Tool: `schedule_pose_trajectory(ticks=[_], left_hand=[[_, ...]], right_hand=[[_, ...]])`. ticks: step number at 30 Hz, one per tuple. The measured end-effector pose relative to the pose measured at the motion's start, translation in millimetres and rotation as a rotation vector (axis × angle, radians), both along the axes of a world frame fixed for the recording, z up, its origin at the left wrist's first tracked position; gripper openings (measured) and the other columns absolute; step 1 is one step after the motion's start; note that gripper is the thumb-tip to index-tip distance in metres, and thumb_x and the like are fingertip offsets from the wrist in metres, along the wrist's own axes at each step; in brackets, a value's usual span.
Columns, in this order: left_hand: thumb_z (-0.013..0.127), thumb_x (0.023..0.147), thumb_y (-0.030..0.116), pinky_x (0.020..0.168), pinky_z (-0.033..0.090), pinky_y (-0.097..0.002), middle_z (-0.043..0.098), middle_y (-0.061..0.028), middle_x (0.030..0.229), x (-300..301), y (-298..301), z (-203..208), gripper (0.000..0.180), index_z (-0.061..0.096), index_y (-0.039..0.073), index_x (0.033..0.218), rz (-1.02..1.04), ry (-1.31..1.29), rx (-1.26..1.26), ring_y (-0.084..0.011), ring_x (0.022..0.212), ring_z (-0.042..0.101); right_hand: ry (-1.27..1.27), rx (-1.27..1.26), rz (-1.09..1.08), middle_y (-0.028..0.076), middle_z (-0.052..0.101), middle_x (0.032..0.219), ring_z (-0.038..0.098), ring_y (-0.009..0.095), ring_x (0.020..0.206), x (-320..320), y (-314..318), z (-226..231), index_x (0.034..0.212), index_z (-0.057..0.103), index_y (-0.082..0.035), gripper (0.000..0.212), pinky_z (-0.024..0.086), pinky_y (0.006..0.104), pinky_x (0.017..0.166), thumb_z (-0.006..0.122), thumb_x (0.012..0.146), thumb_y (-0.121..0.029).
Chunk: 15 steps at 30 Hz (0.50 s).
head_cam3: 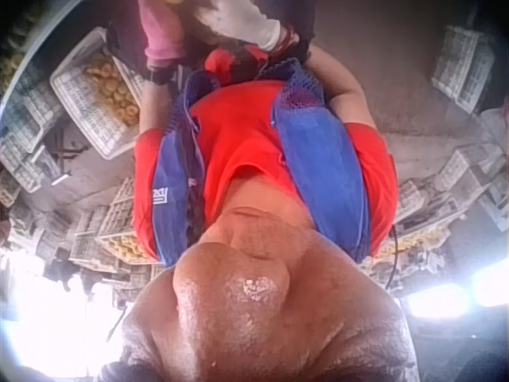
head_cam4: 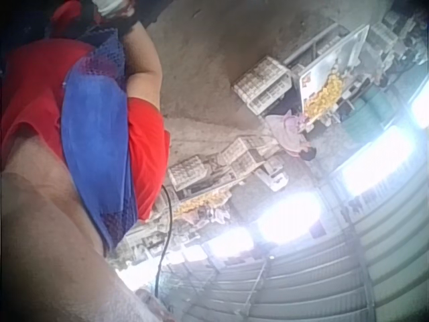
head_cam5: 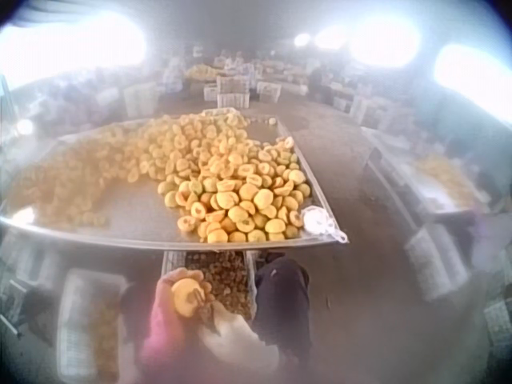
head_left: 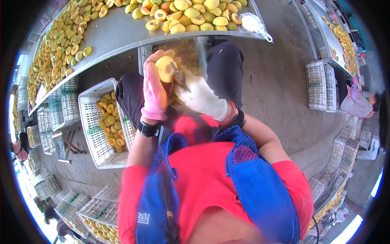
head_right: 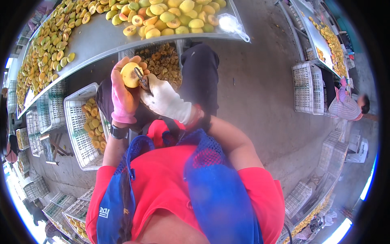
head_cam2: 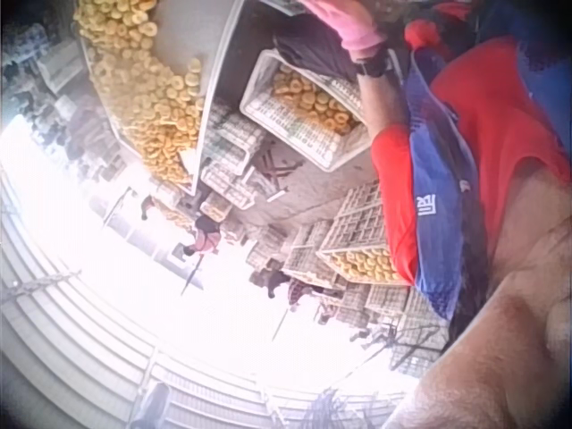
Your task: Pitting peaches using a small knife at a processing table.
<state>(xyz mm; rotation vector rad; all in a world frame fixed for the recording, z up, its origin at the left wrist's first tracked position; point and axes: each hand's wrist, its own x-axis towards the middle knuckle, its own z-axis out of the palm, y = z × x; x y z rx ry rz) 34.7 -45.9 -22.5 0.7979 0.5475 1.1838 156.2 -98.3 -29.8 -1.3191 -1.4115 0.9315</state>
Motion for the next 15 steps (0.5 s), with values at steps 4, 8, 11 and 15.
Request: schedule_pose_trajectory(ticks=[4,8,11,15], left_hand=[[0.04,0.103,0.046,0.092,0.051,-0.0417,0.057,-0.0173,0.126,7,-2,-4,0.052,0.042,0.004,0.133,0.101,0.074,0.138,-0.0277,0.104,0.061],[0.039,0.103,0.047,0.091,0.051,-0.0407,0.057,-0.0164,0.124,8,-4,-11,0.051,0.043,0.005,0.132,0.169,0.174,0.282,-0.0266,0.1,0.062],[0.039,0.103,0.047,0.09,0.051,-0.0399,0.057,-0.0156,0.123,5,-3,-10,0.051,0.043,0.006,0.132,0.158,0.225,0.342,-0.0257,0.098,0.063],[0.038,0.103,0.049,0.091,0.051,-0.0405,0.058,-0.0153,0.122,8,-2,-6,0.054,0.042,0.005,0.134,0.158,0.202,0.29,-0.0272,0.101,0.063]], right_hand=[[0.002,0.05,0.009,0.02,0.062,0.083,0.061,0.038,0.071,-2,-1,0,0.102,0.053,0.001,0.015,0.049,0.0411,0.065,0.061,0.091,-0.007],[-0.056,0.008,0.061,0.02,0.062,0.087,0.062,0.035,0.077,0,1,-3,0.104,0.053,0.001,0.016,0.049,0.0403,0.07,0.06,0.091,-0.006],[0.033,0.024,0.12,0.02,0.062,0.083,0.064,0.035,0.076,1,4,-1,0.102,0.053,0.002,0.016,0.049,0.0399,0.068,0.061,0.09,-0.007],[0.17,0.143,0.056,0.02,0.062,0.077,0.065,0.033,0.071,-9,5,-8,0.098,0.053,0.002,0.017,0.049,0.0397,0.064,0.063,0.089,-0.008]])
